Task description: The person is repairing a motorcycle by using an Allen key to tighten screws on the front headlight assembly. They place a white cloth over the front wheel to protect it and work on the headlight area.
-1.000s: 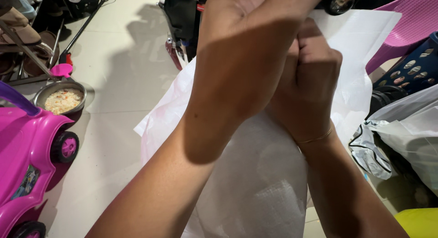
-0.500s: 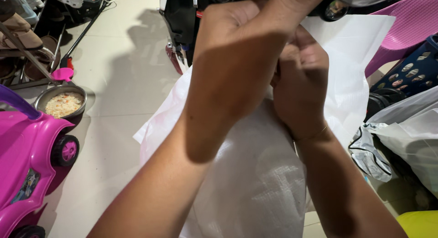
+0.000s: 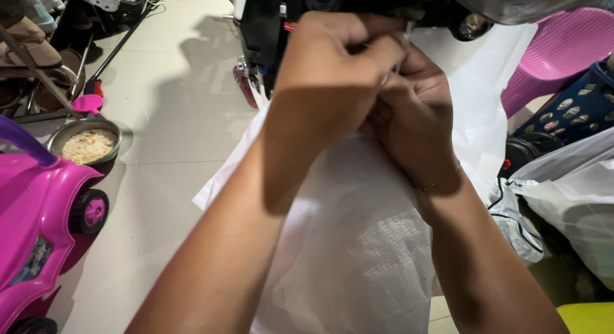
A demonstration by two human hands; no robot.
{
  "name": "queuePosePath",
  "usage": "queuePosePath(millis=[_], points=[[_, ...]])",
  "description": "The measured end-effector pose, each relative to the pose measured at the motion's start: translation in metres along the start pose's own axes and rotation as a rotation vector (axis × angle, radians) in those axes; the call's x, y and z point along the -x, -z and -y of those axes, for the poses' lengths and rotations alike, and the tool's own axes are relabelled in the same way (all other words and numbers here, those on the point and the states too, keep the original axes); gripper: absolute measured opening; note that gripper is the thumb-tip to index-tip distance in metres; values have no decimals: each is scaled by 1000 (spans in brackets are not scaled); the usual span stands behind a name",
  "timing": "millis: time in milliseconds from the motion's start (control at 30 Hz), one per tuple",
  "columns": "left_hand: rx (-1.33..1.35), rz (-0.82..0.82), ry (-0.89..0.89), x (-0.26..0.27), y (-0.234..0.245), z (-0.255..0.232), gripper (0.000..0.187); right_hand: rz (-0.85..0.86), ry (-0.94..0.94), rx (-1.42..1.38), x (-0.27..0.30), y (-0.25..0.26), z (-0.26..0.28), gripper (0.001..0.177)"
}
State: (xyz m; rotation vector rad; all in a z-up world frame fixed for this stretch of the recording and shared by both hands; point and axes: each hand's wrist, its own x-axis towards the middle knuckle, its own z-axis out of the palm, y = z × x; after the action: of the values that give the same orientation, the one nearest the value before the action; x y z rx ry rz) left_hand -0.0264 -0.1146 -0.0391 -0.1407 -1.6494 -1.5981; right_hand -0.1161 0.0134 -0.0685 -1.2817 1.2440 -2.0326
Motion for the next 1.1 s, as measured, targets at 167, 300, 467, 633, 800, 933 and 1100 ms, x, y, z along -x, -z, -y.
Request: queuePosePath(millis=[167,300,467,633,800,933,1100], points=[[-151,-154,-34,1,-14,6,19,-39,63,214,-4,-3,1,11],[1,-193,-96,6,-20,7,20,-121,96,389,0,-12,7,16],[4,-220,58,11,-21,-1,23,-222,433,1129,14,-27,22,12],[-26,-221,62,12,-22,-5,23,-202,463,1094,23,-37,28,11],[-57,-258,-24,12,-24,-3,21,-214,325,1219,20,-46,35,23],[-87,-325,-130,14,-25,-5,20,-208,289,1219,17,-59,41,18],[-22,-288,194,18,-25,-17,22,-203,312,1395,20,-72,50,19]])
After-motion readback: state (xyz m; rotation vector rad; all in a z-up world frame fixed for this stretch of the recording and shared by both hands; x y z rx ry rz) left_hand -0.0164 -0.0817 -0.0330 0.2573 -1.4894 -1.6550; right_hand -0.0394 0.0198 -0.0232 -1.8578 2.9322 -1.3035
